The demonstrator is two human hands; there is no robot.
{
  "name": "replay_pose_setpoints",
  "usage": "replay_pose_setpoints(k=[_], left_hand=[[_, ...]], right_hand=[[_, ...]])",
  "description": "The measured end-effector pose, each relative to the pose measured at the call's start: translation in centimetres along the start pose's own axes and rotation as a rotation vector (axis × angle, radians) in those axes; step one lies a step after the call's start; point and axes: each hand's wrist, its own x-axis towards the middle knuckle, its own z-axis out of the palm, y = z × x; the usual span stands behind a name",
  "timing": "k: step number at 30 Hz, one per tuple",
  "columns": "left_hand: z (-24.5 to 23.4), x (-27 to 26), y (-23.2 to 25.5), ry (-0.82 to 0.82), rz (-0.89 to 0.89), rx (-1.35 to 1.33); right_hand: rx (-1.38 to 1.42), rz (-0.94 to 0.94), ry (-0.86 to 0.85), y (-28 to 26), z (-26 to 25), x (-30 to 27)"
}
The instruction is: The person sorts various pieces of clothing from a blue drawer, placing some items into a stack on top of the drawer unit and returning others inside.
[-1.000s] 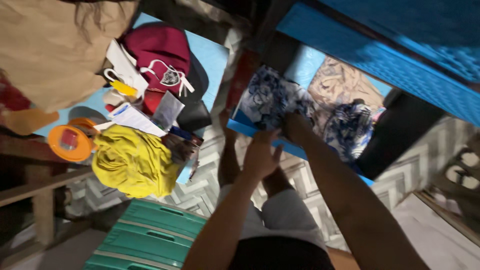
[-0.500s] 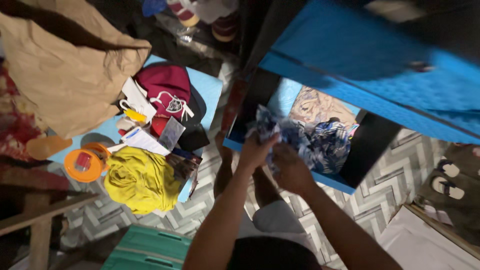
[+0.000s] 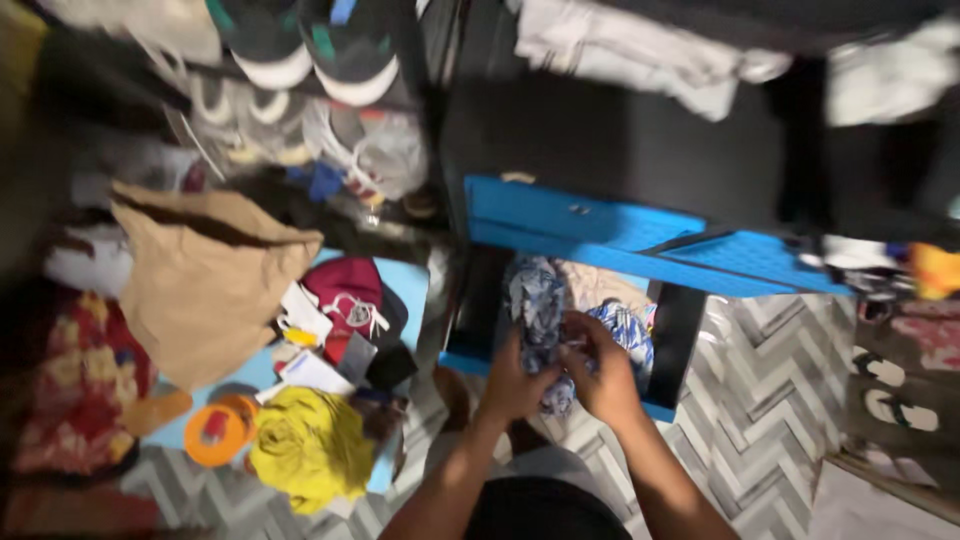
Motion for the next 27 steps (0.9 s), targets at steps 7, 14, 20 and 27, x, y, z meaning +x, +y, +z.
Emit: replay_pose_setpoints(k=[7,14,20,27], left_hand=[[-0.6,2.3,5.5,-0.115,-0.156,-0.144],[0.5,3.3,5.0,0.025,-0.029,-0.135],[-0.6,3.3,0.8,0.133,0.225,0.345],[-3.1,5.4,6.2,0.241,-0.491,-0.940]], right_hand=[[-0.206,0.071,0.072,-5.5,-2.2,0.2],[-0.144,0.009,0.233,-3.7,-3.5,0.1],[0.663,0.188,0.564,-3.2,-4.9,-1.8],[0.851,0.231,0.740,-2.2,-5.7,-4.1]])
